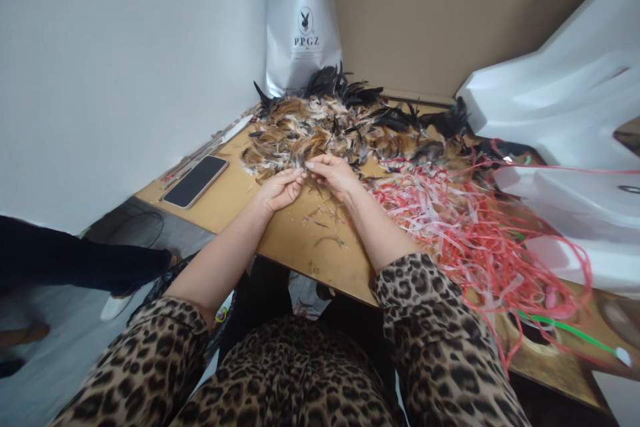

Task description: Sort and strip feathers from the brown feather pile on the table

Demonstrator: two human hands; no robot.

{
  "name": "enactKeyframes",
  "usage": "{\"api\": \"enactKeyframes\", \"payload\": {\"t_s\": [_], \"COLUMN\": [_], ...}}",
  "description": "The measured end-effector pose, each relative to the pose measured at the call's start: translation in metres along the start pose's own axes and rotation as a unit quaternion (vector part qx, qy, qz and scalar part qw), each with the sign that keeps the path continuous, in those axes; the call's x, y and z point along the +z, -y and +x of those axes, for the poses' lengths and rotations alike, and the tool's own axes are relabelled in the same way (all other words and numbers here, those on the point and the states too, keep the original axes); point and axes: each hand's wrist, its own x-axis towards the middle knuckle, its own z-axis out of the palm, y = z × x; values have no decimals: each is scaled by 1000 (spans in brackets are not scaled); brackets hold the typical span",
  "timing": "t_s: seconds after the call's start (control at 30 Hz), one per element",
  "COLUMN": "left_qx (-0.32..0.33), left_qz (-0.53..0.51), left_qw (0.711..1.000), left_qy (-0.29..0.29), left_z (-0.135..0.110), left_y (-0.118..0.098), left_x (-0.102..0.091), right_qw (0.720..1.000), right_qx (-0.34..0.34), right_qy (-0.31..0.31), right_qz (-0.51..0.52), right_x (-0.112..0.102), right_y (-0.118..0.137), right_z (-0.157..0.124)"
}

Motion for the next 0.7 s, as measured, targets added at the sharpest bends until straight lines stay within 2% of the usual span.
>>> {"api": "enactKeyframes", "payload": {"t_s": [0.27,0.7], "left_qx": [45,49], "left_qz": [38,92], "left_qw": [998,994], "left_qy": [-2,-23], "left_z": [7,8], "left_y": [5,9], "left_x": [-6,-4], "right_qw": [998,993], "right_qx": [-28,-60], "right_qy": [-50,-94], "right_qz": [-19,-33], "right_x": [7,14], "right_y": [-2,-12], "right_z": [-1,1]}}
